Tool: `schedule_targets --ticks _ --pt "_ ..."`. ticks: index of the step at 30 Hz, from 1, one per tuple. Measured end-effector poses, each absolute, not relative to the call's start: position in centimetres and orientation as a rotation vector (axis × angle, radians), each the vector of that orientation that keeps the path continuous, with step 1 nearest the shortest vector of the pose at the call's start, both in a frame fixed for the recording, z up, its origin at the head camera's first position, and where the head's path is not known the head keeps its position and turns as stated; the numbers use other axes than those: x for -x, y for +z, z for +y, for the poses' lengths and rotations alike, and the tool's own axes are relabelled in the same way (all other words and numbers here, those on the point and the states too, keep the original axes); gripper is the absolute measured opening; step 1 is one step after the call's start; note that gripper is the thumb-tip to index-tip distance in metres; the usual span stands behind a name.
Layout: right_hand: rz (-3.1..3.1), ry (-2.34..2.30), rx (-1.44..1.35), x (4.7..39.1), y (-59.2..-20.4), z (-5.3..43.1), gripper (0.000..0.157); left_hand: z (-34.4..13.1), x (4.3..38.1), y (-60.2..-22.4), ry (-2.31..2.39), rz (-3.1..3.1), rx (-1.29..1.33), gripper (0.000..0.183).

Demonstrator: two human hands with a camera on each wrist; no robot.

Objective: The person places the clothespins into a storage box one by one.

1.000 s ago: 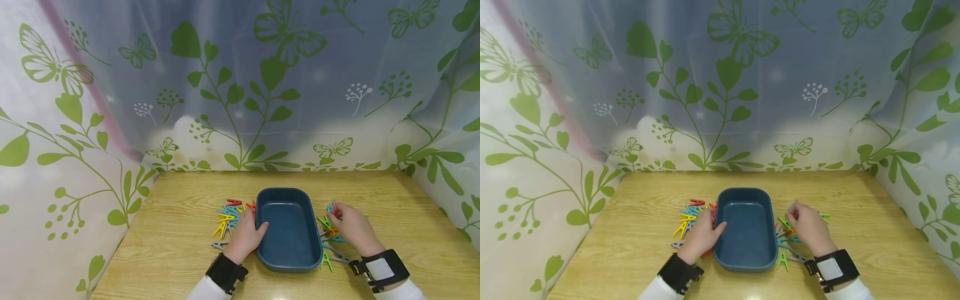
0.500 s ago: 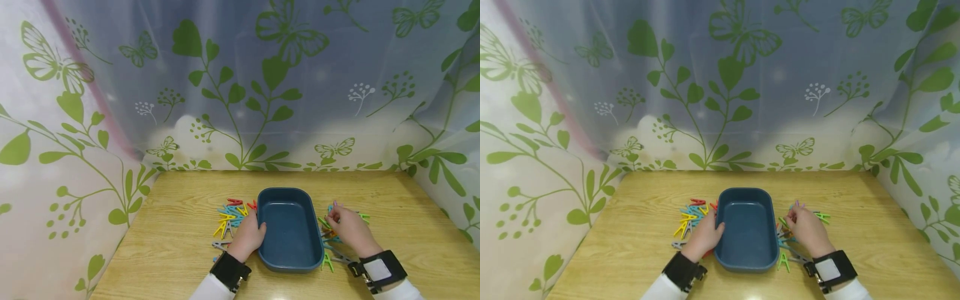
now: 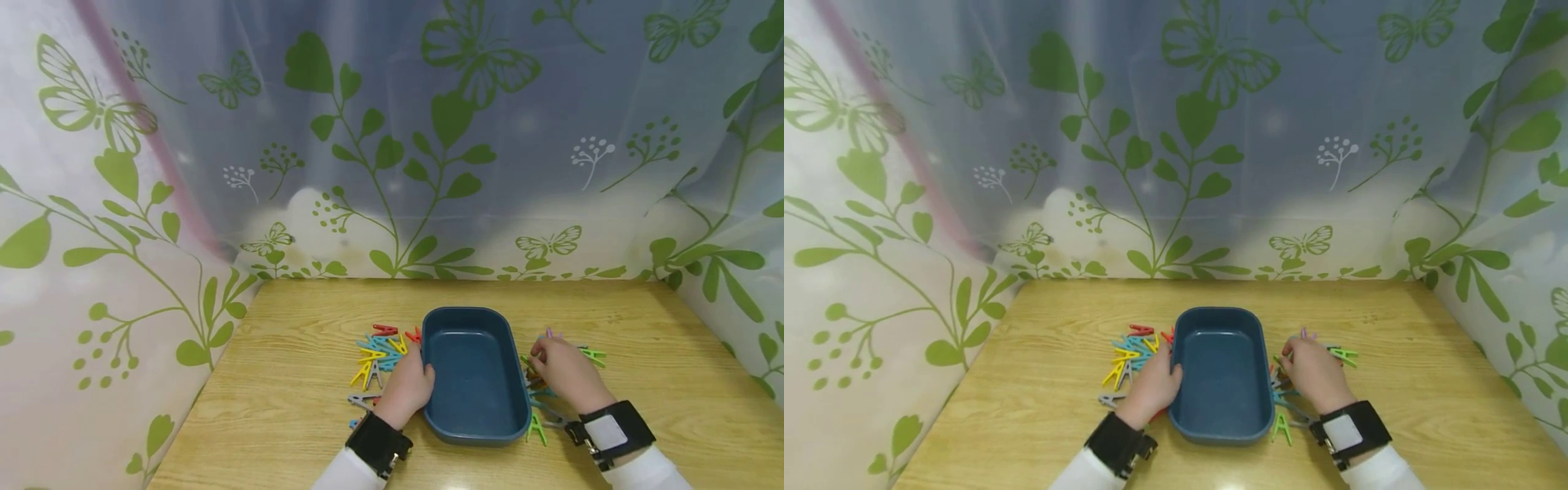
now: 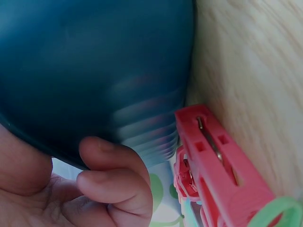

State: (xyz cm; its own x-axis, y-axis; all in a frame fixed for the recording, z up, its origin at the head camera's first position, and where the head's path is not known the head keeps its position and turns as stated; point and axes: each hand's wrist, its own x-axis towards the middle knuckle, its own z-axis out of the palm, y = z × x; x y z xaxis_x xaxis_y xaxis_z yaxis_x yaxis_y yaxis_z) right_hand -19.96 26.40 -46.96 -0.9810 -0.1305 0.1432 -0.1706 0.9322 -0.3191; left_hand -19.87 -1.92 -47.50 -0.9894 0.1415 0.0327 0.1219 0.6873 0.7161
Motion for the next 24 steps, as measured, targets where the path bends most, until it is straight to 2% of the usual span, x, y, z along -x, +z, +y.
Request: schedule_targets --ticks 10,24 --pt "-3.011 0.351 -0.272 21.6 -47.0 25.7 0.015 -1.9 19.7 -47.4 1.212 2.863 -0.214 0.046" --pt "-3.059 0.304 -0.285 22.3 -47.6 25.3 0.014 -1.9 19.8 -47.5 1.218 2.832 -0.187 0.048"
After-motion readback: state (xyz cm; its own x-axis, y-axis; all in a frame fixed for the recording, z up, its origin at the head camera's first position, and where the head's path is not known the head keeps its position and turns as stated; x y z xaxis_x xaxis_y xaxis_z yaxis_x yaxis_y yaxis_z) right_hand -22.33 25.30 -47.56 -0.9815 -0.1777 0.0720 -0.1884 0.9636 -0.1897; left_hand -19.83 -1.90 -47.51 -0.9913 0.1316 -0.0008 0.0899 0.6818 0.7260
